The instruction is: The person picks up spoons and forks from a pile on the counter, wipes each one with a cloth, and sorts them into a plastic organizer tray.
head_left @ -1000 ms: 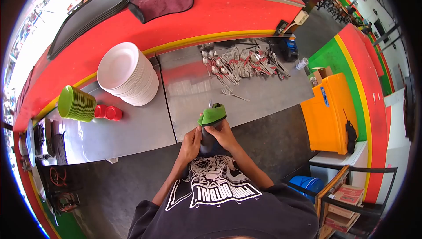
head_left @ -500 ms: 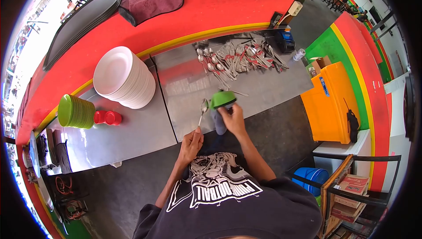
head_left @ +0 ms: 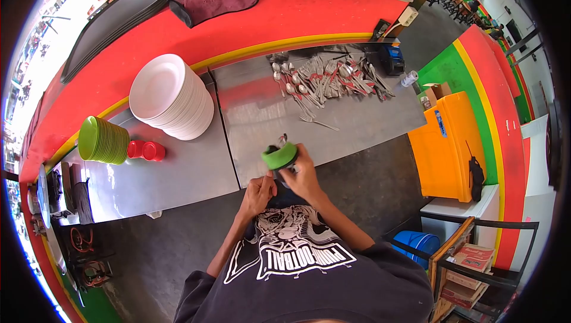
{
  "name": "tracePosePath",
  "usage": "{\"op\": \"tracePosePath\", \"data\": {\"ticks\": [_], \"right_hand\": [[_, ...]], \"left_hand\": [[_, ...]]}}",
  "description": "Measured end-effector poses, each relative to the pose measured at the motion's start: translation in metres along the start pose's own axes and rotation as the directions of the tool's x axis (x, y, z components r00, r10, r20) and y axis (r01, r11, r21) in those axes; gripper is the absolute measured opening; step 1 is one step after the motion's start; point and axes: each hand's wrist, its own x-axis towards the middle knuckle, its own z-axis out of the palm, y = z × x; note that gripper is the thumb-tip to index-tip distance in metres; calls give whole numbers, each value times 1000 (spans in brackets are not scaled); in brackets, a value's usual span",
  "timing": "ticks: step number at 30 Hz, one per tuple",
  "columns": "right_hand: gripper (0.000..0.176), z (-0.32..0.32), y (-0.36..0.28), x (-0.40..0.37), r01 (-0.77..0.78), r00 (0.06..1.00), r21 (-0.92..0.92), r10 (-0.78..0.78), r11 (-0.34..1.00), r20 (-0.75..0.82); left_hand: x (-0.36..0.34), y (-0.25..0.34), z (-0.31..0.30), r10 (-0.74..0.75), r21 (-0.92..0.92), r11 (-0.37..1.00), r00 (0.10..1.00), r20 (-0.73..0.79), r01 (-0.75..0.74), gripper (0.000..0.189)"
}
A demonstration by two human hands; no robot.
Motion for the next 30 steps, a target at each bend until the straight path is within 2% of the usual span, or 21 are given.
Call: {"op": "tracePosePath", "data": {"ticks": [1, 8, 11, 13, 15, 18, 21, 25, 26, 28, 30], "right_hand": [[30, 5, -2, -5, 39, 999, -5, -39, 999, 14], [23, 0, 1, 7, 37, 990, -117, -52, 992, -127], [22, -2, 27, 19, 112, 935, -252, -188, 961, -300], [18, -18, 24, 32, -56, 949, -120, 15, 991, -315], [19, -31, 30, 35, -167, 956, 88, 183, 982, -230], [18, -37, 40, 21, -321, 926, 403, 374, 857, -59], [16, -36, 43, 10, -344, 882, 551, 464, 760, -88], [15, -30, 41, -6, -279, 840, 628, 501, 726, -206], [16, -28, 39, -12, -308, 846, 621, 506, 721, -168], [18, -19, 26, -16, -209, 941, 464, 306, 861, -142], [23, -9, 19, -18, -109, 984, 247, 139, 963, -109]], "left_hand": [[0, -3, -1, 3, -17, 1000, 1000, -11, -3, 63], [-3, 14, 0, 2, 43, 999, 1000, -3, -2, 63], [-4, 15, -2, 31, 72, 997, 999, 40, -34, 63], [-12, 13, -4, 50, 96, 994, 994, 96, -59, 62], [-19, 12, 3, 85, 84, 992, 985, 149, -98, 61], [-22, 17, 8, 119, 38, 991, 973, 200, -129, 63], [-22, 12, 12, 122, -26, 993, 979, 165, -119, 63], [-17, 6, 5, 53, -31, 998, 994, 99, -50, 60], [-16, 5, 4, 45, -22, 999, 996, 80, -43, 59], [-13, 5, 4, 58, 39, 997, 995, 78, -61, 59], [-11, 7, 5, 68, 101, 992, 994, 83, -77, 58]]}}
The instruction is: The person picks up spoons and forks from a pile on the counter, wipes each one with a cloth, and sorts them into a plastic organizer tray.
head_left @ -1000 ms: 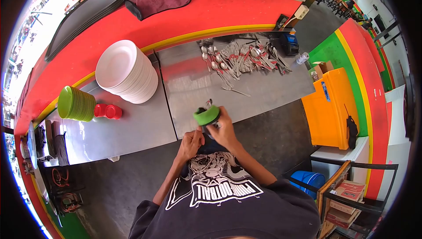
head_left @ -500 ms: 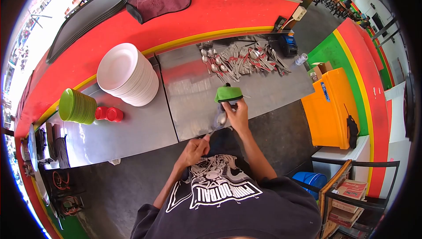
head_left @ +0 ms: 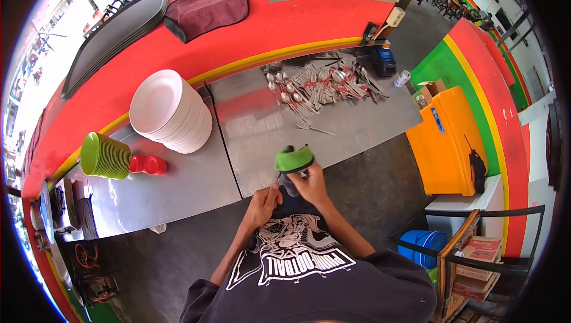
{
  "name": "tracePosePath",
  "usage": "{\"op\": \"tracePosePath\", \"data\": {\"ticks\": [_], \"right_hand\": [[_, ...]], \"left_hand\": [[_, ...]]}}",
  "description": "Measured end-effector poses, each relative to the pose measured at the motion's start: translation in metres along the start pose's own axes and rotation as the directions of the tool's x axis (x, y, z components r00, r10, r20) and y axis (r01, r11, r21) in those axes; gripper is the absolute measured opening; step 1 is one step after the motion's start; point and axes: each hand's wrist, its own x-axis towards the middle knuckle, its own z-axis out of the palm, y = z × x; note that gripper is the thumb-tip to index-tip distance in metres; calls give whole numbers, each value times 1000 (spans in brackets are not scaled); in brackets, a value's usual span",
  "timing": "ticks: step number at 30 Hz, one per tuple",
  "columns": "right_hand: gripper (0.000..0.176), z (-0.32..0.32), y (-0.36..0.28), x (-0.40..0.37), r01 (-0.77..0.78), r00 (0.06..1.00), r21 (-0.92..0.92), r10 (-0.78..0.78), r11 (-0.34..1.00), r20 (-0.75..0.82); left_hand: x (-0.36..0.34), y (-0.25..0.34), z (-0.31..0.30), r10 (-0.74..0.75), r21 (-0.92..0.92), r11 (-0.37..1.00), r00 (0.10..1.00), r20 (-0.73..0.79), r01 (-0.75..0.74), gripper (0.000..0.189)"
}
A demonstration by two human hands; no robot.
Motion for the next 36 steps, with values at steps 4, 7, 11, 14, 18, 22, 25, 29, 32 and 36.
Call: {"op": "tracePosePath", "data": {"ticks": [4, 7, 11, 14, 18, 22, 25, 29, 32, 36], "right_hand": [[19, 5, -11, 8, 161, 981, -270, -185, 949, -66], [19, 6, -10, 14, 144, 985, -247, -164, 958, -62], [18, 5, -15, 19, -2, 996, -213, -17, 977, -87], [19, -3, -5, 32, 13, 979, -226, -58, 974, -195], [20, -15, 22, 36, -241, 939, 253, 291, 937, -182], [26, -8, 27, 14, -422, 900, 472, 421, 774, 114], [24, 15, 8, -1, -421, 907, 441, 372, 792, 199], [21, 12, -17, -4, -507, 858, 380, 411, 774, 308], [20, 6, -6, -4, -538, 839, 373, 436, 756, 325], [19, -1, -2, 8, -324, 936, 255, 271, 911, 223]], "left_hand": [[1, 11, -4, -6, 73, 997, 1000, -4, 7, 58], [-2, 20, -8, 2, 111, 994, 1000, -12, 0, 58], [-4, 21, -13, 19, 157, 987, 1000, -14, -16, 58], [-9, 12, -12, 75, 129, 989, 997, 28, -78, 57], [-6, -5, 5, 99, -129, 987, 995, -12, -100, 57], [8, -10, 17, 44, -440, 896, 997, -60, -66, 56], [13, -9, 21, 3, -473, 881, 999, -32, -18, 56], [14, -9, 14, 30, -284, 959, 999, 35, -19, 56], [16, 0, -1, 118, -30, 993, 992, 52, -117, 52], [31, 24, -21, 183, -151, 967, 970, -159, -208, 43]]}}
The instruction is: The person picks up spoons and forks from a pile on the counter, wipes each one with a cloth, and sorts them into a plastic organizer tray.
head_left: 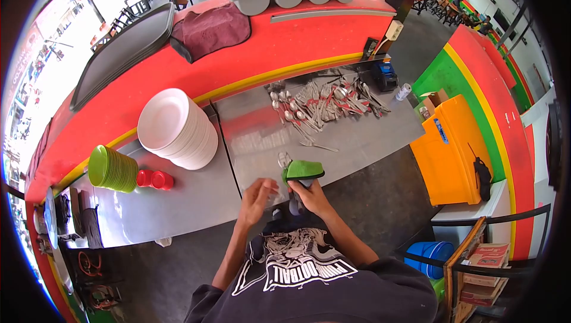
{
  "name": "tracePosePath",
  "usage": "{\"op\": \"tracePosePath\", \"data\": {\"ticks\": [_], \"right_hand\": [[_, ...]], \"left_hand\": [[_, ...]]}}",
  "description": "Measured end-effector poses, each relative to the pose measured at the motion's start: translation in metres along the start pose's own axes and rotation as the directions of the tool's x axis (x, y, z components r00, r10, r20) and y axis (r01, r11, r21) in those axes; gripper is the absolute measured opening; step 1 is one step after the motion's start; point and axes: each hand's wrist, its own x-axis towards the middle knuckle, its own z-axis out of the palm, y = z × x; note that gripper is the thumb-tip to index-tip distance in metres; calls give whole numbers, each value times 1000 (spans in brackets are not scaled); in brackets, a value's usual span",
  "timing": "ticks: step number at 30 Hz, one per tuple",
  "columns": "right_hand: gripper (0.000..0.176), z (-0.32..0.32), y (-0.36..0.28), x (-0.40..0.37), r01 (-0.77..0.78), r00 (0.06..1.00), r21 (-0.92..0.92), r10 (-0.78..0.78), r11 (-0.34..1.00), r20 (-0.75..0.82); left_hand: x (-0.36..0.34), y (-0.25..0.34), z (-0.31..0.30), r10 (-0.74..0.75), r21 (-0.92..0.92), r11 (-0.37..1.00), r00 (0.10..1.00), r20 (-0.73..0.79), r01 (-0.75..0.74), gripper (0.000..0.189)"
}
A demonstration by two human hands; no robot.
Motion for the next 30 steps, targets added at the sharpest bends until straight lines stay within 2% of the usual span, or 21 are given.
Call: {"op": "tracePosePath", "data": {"ticks": [2, 5, 6, 9, 10, 12, 13, 21, 23, 27, 30], "right_hand": [[20, -6, -6, 3, 14, 995, -101, -4, 995, 95], [22, 1, -11, 7, 345, 938, -349, -315, 871, 142], [23, 1, -20, 7, 256, 965, -305, -224, 917, 136], [23, -7, -36, 11, 143, 989, -253, -132, 957, 61], [23, -10, -39, 14, 188, 982, -250, -181, 950, 49], [23, -19, -39, 19, 117, 992, -138, -110, 983, 59], [23, -23, -40, 23, 81, 995, -80, -75, 993, 70], [23, -55, -73, 58, 163, 987, -22, -162, 986, 22], [24, -61, -88, 73, 174, 985, 46, -174, 984, 0], [22, -85, -117, 115, 204, 979, -11, -204, 979, 11], [22, -99, -161, 151, 303, 952, -149, -307, 941, -1]], "left_hand": [[15, 20, 2, 55, -110, 992, 991, -121, -69, 38], [41, 25, -1, 61, -48, 997, 994, -88, -65, 33], [47, 34, 0, 27, -100, 994, 998, -58, -33, 29], [72, 42, -2, 53, -110, 992, 998, -22, -55, 26], [80, 45, -5, 43, -185, 982, 999, -3, -43, 24], [100, 55, -8, 35, -328, 944, 999, 36, -21, 22], [108, 61, -5, 55, -334, 942, 998, 41, -38, 22], [176, 101, 16, 197, -444, 882, 979, 45, -157, 21], [195, 114, 23, 217, -449, 876, 976, 34, -179, 21], [243, 146, 35, 303, -423, 869, 952, 49, -255, 26], [276, 186, 49, 361, -111, 926, 932, -12, -360, 30]]}}
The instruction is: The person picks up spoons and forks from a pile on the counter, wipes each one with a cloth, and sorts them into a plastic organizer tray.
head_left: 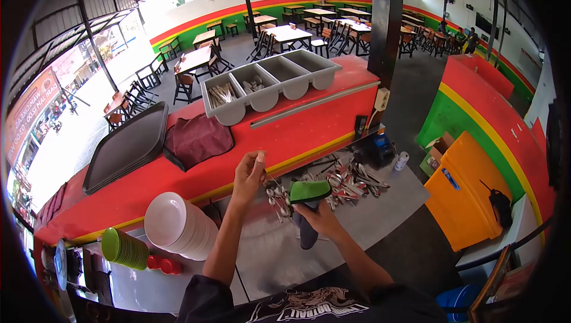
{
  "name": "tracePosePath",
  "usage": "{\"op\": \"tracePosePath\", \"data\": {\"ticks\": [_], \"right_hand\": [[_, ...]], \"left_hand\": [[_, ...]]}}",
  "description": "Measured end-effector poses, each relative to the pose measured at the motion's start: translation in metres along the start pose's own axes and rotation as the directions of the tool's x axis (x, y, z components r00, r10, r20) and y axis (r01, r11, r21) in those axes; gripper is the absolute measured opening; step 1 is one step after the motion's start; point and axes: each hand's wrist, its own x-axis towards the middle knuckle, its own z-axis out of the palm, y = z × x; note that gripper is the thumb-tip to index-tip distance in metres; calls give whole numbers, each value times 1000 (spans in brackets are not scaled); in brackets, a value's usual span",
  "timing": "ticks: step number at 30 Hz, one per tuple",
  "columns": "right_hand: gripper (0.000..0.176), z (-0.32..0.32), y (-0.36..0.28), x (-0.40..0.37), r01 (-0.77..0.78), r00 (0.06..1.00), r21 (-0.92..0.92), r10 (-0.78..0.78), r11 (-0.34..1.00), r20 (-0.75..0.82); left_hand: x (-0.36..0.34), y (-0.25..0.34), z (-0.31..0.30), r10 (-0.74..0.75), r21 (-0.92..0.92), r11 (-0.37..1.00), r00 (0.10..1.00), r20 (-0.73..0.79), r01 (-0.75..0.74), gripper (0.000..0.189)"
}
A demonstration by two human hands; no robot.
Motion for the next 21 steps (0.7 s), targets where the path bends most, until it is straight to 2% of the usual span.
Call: {"op": "tracePosePath", "data": {"ticks": [2, 3, 5, 6, 9, 10, 13, 14, 17, 18, 21], "right_hand": [[23, -15, -5, 33, 76, 997, -116, -79, 990, -18], [24, -22, -11, 50, 81, 996, -102, -83, 991, -16], [25, -31, -23, 81, 87, 996, -68, -88, 994, -13], [24, -35, -13, 100, 120, 993, 94, -120, 988, -3], [22, -44, -42, 134, 120, 992, 104, -122, 987, 20], [23, -45, -49, 146, 160, 985, 142, -167, 977, 38], [23, -51, -51, 182, 157, 976, 171, -179, 973, 122], [23, -50, -56, 192, 163, 976, 216, -190, 963, 111], [26, -50, -52, 231, 322, 941, 32, -324, 946, 99], [30, -47, -50, 244, 406, 913, -85, -399, 910, 88], [34, -43, -46, 264, 510, 860, -162, -507, 845, 68]], "left_hand": [[36, 8, 4, 57, 57, 997, 998, 19, -58, 32], [55, 13, 6, 83, 86, 993, 996, 29, -86, 34], [90, 23, 9, 133, 61, 989, 991, 18, -134, 33], [109, 27, 7, 142, 73, 987, 990, 26, -143, 32], [153, 39, 7, 150, 183, 972, 989, 13, -150, 30], [166, 43, 6, 153, 234, 961, 988, 3, -149, 30], [211, 44, -8, 151, 265, 953, 989, 11, -148, 29], [220, 45, -10, 111, 193, 976, 993, -34, -103, 27], [256, 39, -28, 166, 316, 940, 982, -90, -130, 25], [259, 45, -26, 193, 360, 924, 971, -141, -131, 25], [273, 46, -28, 179, 347, 933, 960, -213, -97, 25]]}}
